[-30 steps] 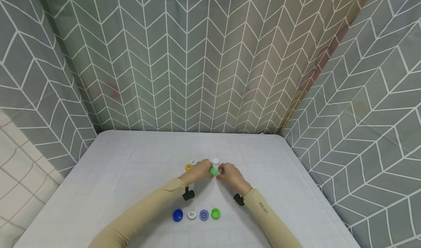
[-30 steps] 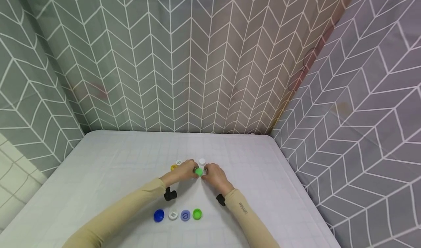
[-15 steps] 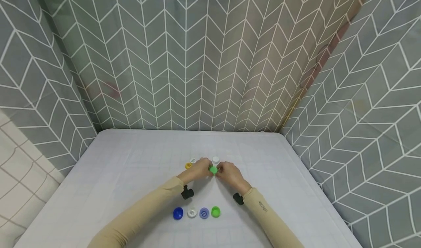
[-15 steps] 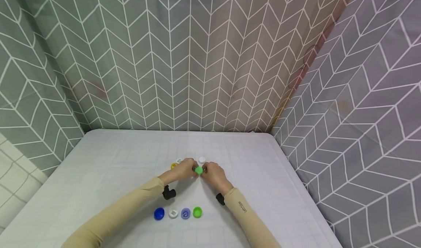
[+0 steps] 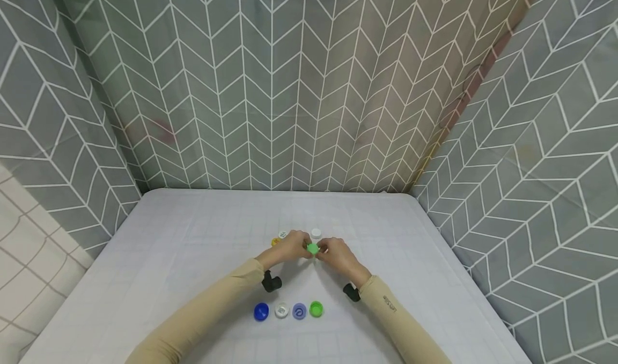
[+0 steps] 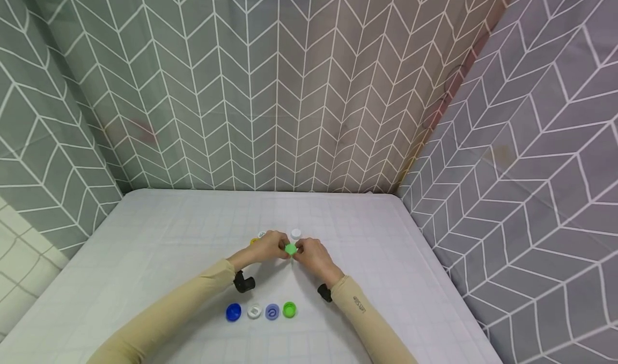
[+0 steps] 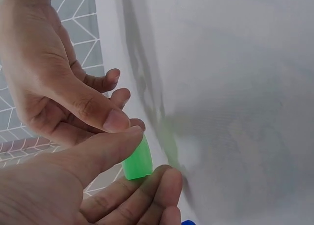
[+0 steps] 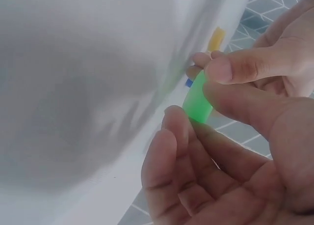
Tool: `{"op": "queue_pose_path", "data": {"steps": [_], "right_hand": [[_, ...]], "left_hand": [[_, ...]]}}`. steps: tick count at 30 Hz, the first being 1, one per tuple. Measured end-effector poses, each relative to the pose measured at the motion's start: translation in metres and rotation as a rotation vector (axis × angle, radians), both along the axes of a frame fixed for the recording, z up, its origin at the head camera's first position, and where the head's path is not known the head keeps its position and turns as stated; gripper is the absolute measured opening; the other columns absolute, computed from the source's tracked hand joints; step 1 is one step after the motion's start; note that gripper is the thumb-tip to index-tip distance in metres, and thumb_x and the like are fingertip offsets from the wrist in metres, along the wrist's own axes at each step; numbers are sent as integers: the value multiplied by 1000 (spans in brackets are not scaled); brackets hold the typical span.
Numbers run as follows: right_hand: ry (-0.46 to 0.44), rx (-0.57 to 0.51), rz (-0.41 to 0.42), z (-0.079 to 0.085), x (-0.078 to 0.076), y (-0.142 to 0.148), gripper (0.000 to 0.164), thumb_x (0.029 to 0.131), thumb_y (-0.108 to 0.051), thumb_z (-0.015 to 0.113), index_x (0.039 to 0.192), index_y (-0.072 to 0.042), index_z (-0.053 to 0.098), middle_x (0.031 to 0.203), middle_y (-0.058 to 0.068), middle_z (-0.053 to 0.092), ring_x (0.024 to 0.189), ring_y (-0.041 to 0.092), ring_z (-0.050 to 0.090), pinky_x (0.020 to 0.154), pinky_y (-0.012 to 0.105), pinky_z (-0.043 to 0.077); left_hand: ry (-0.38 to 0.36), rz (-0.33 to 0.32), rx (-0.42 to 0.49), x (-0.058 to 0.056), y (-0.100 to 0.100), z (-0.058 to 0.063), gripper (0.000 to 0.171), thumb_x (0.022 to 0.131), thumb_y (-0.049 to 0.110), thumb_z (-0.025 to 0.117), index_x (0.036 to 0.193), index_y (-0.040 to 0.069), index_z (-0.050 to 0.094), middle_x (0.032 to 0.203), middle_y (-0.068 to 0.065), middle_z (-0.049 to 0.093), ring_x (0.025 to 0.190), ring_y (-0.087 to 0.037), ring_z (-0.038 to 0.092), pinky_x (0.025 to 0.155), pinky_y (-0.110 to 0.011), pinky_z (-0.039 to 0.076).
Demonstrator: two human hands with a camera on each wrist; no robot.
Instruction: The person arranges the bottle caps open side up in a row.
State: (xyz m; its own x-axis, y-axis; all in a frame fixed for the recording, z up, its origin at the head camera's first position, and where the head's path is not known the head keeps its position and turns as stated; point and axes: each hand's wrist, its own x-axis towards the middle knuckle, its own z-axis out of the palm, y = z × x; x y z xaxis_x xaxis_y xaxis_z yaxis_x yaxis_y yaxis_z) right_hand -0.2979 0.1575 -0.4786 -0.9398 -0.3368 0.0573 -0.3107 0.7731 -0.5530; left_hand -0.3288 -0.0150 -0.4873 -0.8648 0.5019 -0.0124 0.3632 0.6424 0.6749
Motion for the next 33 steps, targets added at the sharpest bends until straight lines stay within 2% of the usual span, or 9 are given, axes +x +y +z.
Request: {"op": "queue_pose_path", "data": {"steps": [7, 16, 24, 33], "right_hand": [[17, 1, 6, 5, 5, -1, 25, 85, -12, 71, 106, 1, 69, 90, 10, 73, 81, 17, 67, 69, 30, 53], [51, -11, -6, 10, 10, 0, 27, 86, -14, 70, 109, 1, 68, 93, 11, 73, 85, 20, 69, 71, 32, 55], [100, -2, 9, 18, 21, 5, 26, 86, -16, 70, 108, -2, 70, 94, 11, 74, 79, 18, 69, 66, 29, 54], [127, -4, 39, 33, 39, 11, 22, 86, -17, 71, 104, -5, 71, 93, 6, 74, 72, 11, 64, 57, 21, 48]], "left_hand": [[23, -30, 36, 1, -4, 2, 25, 77, 12, 79, 96, 0, 67, 92, -9, 70, 78, -13, 63, 69, -26, 53], [45, -36, 53, 4, -4, 7, 25, 77, 12, 79, 96, 1, 67, 91, -9, 71, 76, -12, 63, 67, -23, 53], [38, -42, 49, 16, -1, 19, 26, 79, 13, 78, 99, 2, 66, 89, -7, 71, 76, -11, 63, 67, -24, 53], [44, -69, 67, 35, -1, 32, 24, 81, 14, 76, 100, 3, 66, 81, -3, 70, 69, -7, 61, 62, -20, 51]]}}
